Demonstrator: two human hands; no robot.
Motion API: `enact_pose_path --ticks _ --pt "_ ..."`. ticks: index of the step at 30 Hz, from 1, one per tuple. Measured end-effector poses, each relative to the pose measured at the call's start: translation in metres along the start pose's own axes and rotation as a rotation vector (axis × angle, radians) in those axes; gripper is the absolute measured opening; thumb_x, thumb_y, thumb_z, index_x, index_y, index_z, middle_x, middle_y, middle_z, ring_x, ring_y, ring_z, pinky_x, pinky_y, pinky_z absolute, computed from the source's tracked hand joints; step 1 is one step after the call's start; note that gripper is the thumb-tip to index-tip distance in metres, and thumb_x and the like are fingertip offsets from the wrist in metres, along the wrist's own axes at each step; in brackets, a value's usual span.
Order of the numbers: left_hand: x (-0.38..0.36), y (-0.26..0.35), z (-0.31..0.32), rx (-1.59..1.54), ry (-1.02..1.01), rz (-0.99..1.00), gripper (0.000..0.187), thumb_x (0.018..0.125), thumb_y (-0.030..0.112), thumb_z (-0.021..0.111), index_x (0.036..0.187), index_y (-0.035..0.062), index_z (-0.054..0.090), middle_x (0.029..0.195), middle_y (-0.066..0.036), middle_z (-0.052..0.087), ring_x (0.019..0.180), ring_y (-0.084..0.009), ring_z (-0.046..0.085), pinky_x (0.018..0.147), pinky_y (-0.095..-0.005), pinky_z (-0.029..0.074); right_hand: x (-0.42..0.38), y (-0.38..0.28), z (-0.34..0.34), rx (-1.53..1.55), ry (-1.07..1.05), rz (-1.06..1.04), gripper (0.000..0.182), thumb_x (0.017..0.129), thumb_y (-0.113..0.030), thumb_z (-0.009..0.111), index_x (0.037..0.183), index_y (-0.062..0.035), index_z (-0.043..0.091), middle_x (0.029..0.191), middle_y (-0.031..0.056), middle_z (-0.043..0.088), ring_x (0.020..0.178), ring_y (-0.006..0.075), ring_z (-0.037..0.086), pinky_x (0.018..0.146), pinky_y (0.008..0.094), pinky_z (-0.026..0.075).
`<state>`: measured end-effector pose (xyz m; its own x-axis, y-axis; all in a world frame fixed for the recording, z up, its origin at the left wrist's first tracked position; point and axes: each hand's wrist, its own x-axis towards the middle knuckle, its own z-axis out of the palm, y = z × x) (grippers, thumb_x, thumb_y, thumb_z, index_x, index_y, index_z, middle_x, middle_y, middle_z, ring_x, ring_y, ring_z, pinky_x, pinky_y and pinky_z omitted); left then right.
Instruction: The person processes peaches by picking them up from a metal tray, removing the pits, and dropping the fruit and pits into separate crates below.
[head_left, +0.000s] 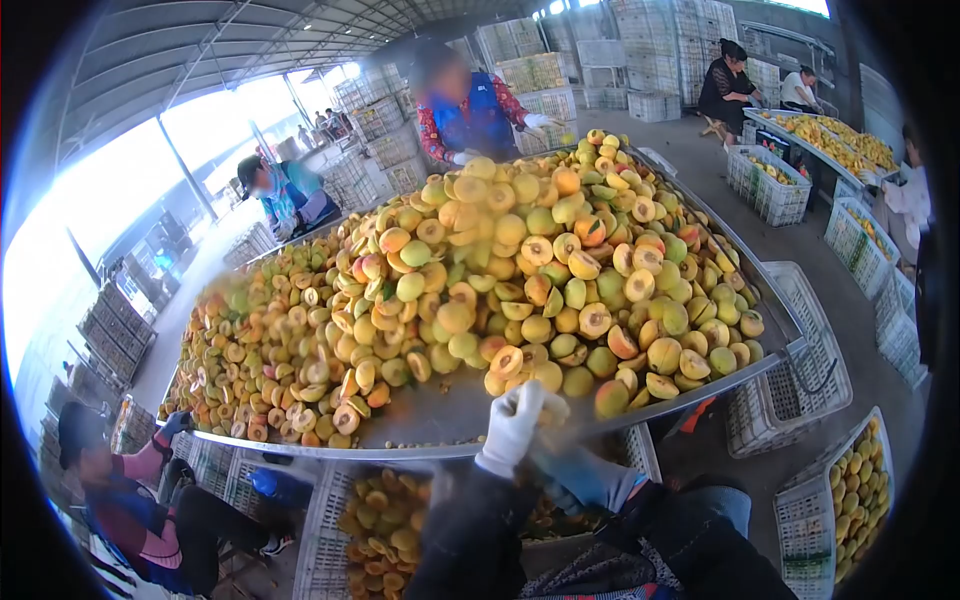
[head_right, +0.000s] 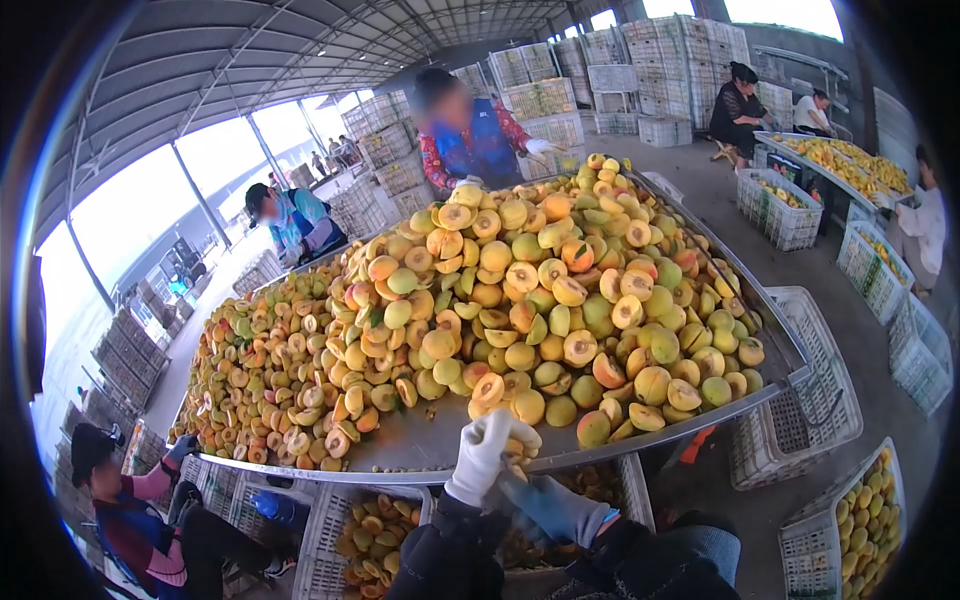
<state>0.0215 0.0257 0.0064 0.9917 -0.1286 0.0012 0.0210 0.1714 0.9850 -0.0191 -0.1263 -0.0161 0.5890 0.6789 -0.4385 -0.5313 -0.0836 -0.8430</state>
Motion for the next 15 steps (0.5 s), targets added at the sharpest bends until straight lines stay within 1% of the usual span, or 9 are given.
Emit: enact_pose_path --ticks 1,4,7,8,10,11,13,14,15 --pt "0.001 0.000 -0.001 -0.072 -0.014 -0.009 0.048 0.101 0.035 0.049 0.080 -0.0024 0.070 0.072 -0.011 0.067 0.060 -0.0160 0.062 0.054 -0.0261 0.048 -0.008 -0.012 0.000 0.206 -0.112 0.191 0.056 0.098 -0.064 0.045 0.095 -0.0086 0.056 0.058 -0.0001 0.048 0.045 0.0120 0.046 0.042 0.0288 0.037" --pt "-0.002 0.010 -0.003 -0.026 -0.085 -0.061 0.050 0.102 0.038 0.049 0.079 -0.0009 0.072 0.073 -0.008 0.070 0.060 -0.0117 0.060 0.055 -0.0251 0.047 -0.015 -0.018 0.002 0.189 -0.119 0.198 0.058 0.098 -0.067 0.043 0.093 -0.0101 0.056 0.059 -0.0031 0.042 0.045 0.0095 0.039 0.041 0.0265 0.032" --pt "-0.004 0.003 -0.004 0.178 -0.127 -0.045 0.051 0.102 0.040 0.050 0.081 -0.0003 0.073 0.074 -0.007 0.071 0.059 -0.0100 0.060 0.055 -0.0254 0.047 -0.004 0.005 0.011 -0.281 0.114 -0.143 0.053 0.102 -0.061 0.037 0.090 -0.0118 0.053 0.052 -0.0068 0.028 0.038 0.0064 0.023 0.037 0.0249 0.019" --pt "-0.005 0.000 -0.003 0.256 -0.128 -0.036 0.050 0.102 0.040 0.050 0.081 -0.0004 0.073 0.074 -0.007 0.071 0.059 -0.0099 0.060 0.055 -0.0257 0.047 -0.007 0.003 0.011 -0.147 0.069 -0.031 0.053 0.102 -0.060 0.037 0.089 -0.0119 0.053 0.052 -0.0065 0.029 0.037 0.0066 0.024 0.037 0.0246 0.020" --pt "-0.004 -0.003 -0.003 0.127 -0.128 -0.021 0.050 0.102 0.040 0.051 0.080 0.0000 0.071 0.073 -0.008 0.070 0.058 -0.0120 0.059 0.056 -0.0266 0.048 -0.016 -0.005 0.011 0.124 -0.023 0.190 0.051 0.103 -0.059 0.038 0.088 -0.0120 0.053 0.051 -0.0059 0.032 0.036 0.0068 0.026 0.036 0.0239 0.022" --pt "-0.003 -0.003 -0.002 0.060 -0.125 -0.009 0.050 0.102 0.041 0.051 0.079 0.0002 0.070 0.072 -0.008 0.069 0.058 -0.0130 0.059 0.056 -0.0270 0.048 -0.019 -0.008 0.011 0.192 -0.083 0.173 0.051 0.103 -0.058 0.039 0.088 -0.0121 0.054 0.051 -0.0058 0.033 0.037 0.0066 0.027 0.036 0.0238 0.023" --pt "-0.003 0.000 0.003 -0.312 -0.132 0.038 0.050 0.102 0.042 0.051 0.078 0.0015 0.067 0.070 -0.010 0.067 0.059 -0.0156 0.059 0.056 -0.0279 0.047 -0.024 -0.014 0.010 0.326 -0.201 0.146 0.049 0.103 -0.057 0.041 0.087 -0.0125 0.055 0.052 -0.0055 0.036 0.039 0.0064 0.030 0.037 0.0236 0.024" --pt "-0.005 -0.001 0.005 -0.501 -0.126 0.055 0.050 0.102 0.043 0.052 0.077 0.0022 0.066 0.070 -0.010 0.066 0.059 -0.0169 0.059 0.056 -0.0283 0.047 -0.023 -0.013 0.008 0.252 -0.169 0.095 0.048 0.102 -0.052 0.046 0.088 -0.0084 0.058 0.054 0.0011 0.045 0.044 0.0118 0.042 0.040 0.0309 0.034" --pt "-0.004 0.000 0.005 -0.486 -0.084 0.104 0.052 0.101 0.048 0.051 0.075 0.0038 0.062 0.068 -0.012 0.063 0.061 -0.0224 0.060 0.055 -0.0300 0.047 -0.015 -0.006 0.007 -0.001 -0.070 -0.084 0.046 0.101 -0.050 0.047 0.090 -0.0072 0.059 0.056 0.0042 0.049 0.047 0.0161 0.047 0.044 0.0338 0.038"
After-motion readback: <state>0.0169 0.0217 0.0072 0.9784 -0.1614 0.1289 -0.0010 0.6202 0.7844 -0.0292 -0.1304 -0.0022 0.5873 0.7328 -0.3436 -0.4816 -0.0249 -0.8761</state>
